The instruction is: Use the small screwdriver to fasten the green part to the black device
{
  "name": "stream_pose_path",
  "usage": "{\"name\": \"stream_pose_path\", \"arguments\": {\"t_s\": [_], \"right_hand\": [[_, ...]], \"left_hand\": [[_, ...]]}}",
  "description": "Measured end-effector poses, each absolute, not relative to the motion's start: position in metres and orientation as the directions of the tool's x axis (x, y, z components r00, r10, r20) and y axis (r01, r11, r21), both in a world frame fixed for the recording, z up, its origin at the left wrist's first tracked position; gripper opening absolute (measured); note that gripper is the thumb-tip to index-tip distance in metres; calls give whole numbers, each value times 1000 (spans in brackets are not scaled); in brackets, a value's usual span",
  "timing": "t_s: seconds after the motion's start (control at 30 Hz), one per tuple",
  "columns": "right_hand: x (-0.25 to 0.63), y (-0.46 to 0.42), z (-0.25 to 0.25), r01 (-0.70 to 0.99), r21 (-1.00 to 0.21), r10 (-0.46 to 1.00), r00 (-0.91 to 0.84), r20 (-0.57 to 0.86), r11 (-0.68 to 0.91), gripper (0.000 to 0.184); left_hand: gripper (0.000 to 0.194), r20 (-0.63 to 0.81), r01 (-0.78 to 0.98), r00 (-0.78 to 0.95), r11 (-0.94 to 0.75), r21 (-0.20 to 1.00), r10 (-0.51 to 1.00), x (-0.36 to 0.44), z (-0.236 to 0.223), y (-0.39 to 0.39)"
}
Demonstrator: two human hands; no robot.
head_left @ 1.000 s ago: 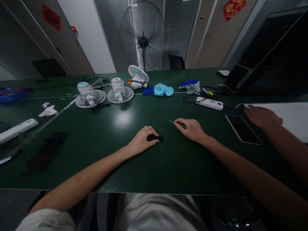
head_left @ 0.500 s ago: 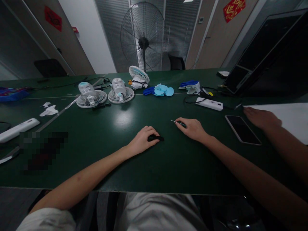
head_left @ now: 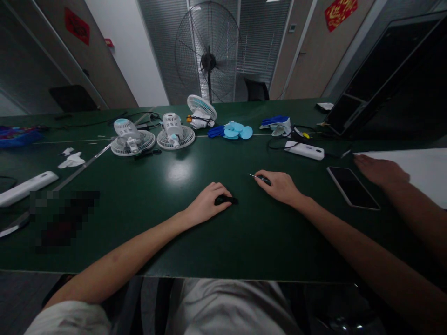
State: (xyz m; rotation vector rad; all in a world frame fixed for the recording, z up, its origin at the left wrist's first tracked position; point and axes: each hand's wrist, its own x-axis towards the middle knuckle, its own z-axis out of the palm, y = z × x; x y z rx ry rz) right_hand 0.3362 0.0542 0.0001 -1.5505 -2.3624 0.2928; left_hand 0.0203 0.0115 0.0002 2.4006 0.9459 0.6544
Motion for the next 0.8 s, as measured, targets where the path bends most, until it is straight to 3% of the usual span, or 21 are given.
{"name": "stream_pose_path", "arguments": {"t_s": [0.23,0.37,0.47,0.67,0.8], "right_hand": [[339,55,-1,843,-362,917,-384,109,397,40],[338,54,0,839,-375,917,-385,104,395,41],[339,53,1,836,-389,919,-383,93,388,41],[341,56,-3,834,-373,912,-393,114,406,41],[341,57,-5,841,-344,908,-394,139,418,40]], "left_hand": [[24,216,378,762,-691,616,610,-3,8,17],[27,192,450,726,-668,593,660,-54,9,38],[30,211,635,561,-580,511,800,-122,3,65],[45,321,898,38,-173,404,946,-258,-16,102],[48,333,907,-25,-119,403,943,-274,-21,102]]}}
